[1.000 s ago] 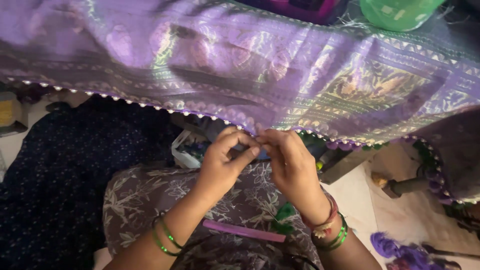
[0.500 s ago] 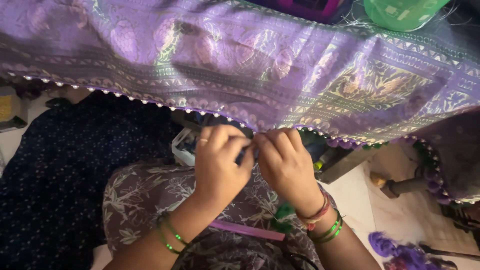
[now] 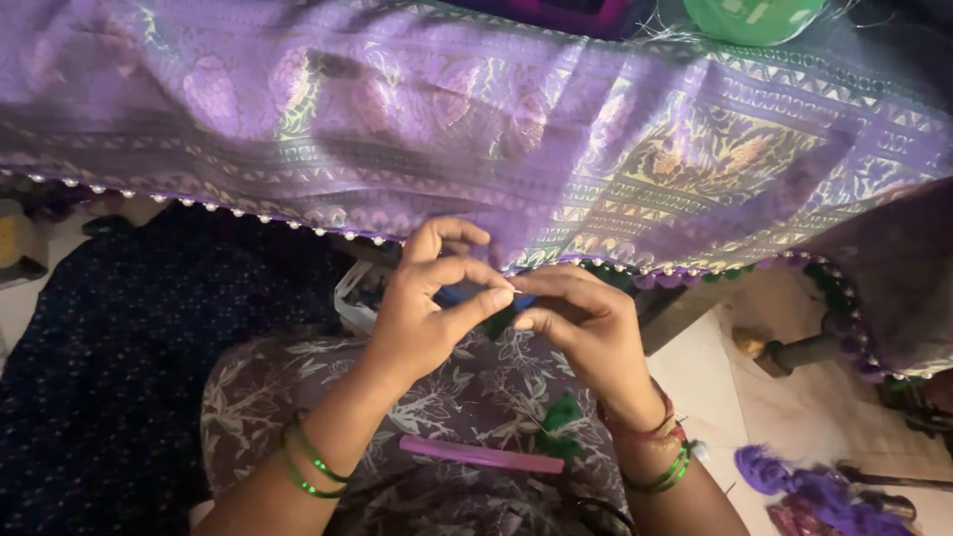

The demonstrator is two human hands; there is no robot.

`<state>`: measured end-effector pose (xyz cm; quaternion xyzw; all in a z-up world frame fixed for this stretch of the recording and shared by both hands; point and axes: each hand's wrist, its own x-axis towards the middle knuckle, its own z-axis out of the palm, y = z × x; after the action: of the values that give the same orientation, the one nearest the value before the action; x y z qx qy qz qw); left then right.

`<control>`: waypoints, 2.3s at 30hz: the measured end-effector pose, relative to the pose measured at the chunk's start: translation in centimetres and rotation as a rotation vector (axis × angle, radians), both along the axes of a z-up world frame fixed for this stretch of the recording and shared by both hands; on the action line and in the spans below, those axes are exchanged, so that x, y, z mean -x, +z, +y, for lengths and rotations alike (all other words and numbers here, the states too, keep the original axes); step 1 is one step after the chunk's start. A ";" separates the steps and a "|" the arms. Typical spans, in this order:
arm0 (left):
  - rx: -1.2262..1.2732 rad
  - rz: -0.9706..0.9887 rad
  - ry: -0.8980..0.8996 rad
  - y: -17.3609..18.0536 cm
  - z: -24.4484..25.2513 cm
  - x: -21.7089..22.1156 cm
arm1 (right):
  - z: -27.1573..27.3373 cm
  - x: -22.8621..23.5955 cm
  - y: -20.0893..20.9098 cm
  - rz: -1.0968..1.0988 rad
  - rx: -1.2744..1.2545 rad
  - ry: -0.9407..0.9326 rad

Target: Sewing and attaching purple pom-pom fringe to the edge of a decorative purple cloth.

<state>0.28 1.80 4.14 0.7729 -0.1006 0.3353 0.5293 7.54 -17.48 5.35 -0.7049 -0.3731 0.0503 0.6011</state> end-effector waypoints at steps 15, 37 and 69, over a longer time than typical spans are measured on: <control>-0.210 -0.056 0.245 -0.2 -2.2 0.5 | 1.8 0.4 -4.3 -0.014 -0.215 -0.066; 0.709 0.329 -0.158 -7.0 -1.3 -0.1 | -6.4 3.7 -8.7 -0.419 0.504 -0.149; 1.196 0.235 -0.568 -6.8 0.4 -3.7 | -15.4 2.6 -14.1 0.456 0.476 0.079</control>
<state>4.02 2.25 -2.64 0.3217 -0.0387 0.0948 0.9413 4.96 -32.89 -8.76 -0.7811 -0.2339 0.3159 0.4852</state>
